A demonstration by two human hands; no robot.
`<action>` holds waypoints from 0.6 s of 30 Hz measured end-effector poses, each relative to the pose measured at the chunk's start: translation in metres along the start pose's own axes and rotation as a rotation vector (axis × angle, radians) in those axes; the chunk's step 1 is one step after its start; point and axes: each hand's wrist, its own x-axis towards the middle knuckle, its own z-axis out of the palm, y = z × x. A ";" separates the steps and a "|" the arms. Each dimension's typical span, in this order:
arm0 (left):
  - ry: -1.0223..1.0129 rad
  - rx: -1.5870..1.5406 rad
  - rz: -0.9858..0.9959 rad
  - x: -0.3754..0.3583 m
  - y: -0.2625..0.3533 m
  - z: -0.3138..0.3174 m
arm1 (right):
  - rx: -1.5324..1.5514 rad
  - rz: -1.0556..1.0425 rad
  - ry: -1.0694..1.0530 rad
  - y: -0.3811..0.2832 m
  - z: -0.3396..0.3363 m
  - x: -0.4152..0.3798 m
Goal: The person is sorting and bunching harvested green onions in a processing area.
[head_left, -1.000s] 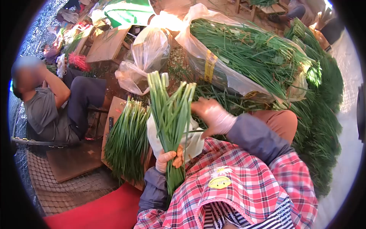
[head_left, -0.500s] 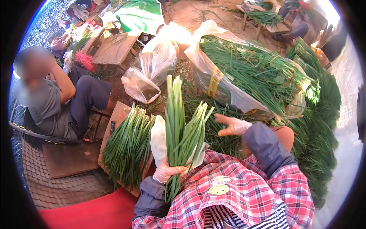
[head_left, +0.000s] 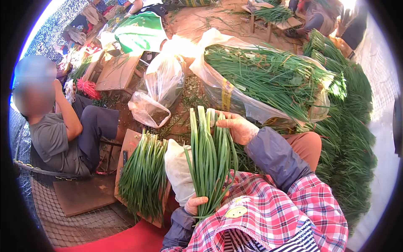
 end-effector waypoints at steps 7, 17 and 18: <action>0.034 0.074 0.034 0.000 -0.004 0.005 | -0.347 0.108 0.079 -0.022 -0.009 0.005; 0.118 0.074 0.095 -0.019 -0.012 -0.020 | -0.698 0.058 -0.040 -0.031 -0.023 0.012; 0.107 0.047 0.111 -0.022 -0.015 -0.025 | -0.723 0.058 -0.053 -0.035 -0.023 0.012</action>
